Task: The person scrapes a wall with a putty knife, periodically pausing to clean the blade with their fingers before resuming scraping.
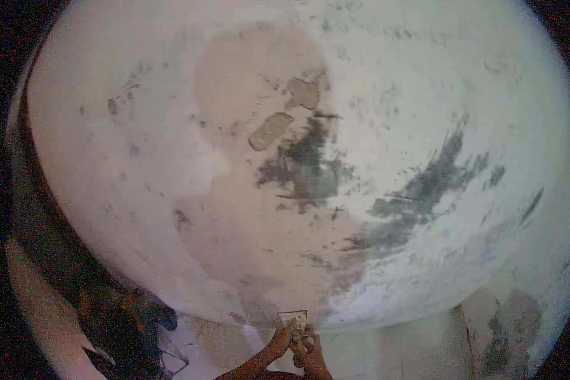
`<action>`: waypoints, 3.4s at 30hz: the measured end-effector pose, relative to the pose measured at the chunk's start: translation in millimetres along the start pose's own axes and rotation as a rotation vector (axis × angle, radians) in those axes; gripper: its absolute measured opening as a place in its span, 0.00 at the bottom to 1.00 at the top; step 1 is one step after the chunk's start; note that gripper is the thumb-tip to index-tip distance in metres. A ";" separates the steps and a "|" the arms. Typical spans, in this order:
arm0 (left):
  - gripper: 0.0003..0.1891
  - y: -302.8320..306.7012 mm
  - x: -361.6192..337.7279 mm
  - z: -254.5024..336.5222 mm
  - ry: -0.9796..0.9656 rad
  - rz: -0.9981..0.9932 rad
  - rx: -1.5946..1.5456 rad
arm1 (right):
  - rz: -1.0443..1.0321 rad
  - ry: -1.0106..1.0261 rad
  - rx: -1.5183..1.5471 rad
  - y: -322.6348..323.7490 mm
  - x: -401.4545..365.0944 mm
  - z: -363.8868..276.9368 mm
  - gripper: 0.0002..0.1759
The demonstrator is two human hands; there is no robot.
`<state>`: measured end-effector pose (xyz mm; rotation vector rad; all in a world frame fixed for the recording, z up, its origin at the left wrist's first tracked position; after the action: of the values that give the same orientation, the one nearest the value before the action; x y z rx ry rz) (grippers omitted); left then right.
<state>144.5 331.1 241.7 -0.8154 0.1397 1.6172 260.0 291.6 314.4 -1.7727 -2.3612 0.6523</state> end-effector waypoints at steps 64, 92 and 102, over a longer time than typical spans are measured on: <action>0.18 -40.5 -256.8 565.6 -0.831 -0.394 0.151 | -0.062 1.012 -0.188 -399.6 106.1 -399.0 0.13; 0.16 -29.2 -258.5 555.4 -0.774 -0.399 0.061 | -0.011 0.986 -0.177 -406.2 95.6 -389.6 0.14; 0.15 -24.0 -256.3 553.6 -0.782 -0.453 0.068 | -0.032 0.986 -0.147 -408.5 93.1 -386.8 0.14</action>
<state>-69.3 414.7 807.4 -0.1009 -0.5094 1.3770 2.0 391.4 812.9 -1.5504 -1.7372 -0.3654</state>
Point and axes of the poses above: each hand's wrist, its own x-axis towards the middle knuckle, its own y-axis out of the back of the hand, z = x × y, the point moved 4 cm from there along x, towards the middle knuckle, and after that the axes turned 11 degrees about y, right-handed, at the moved point
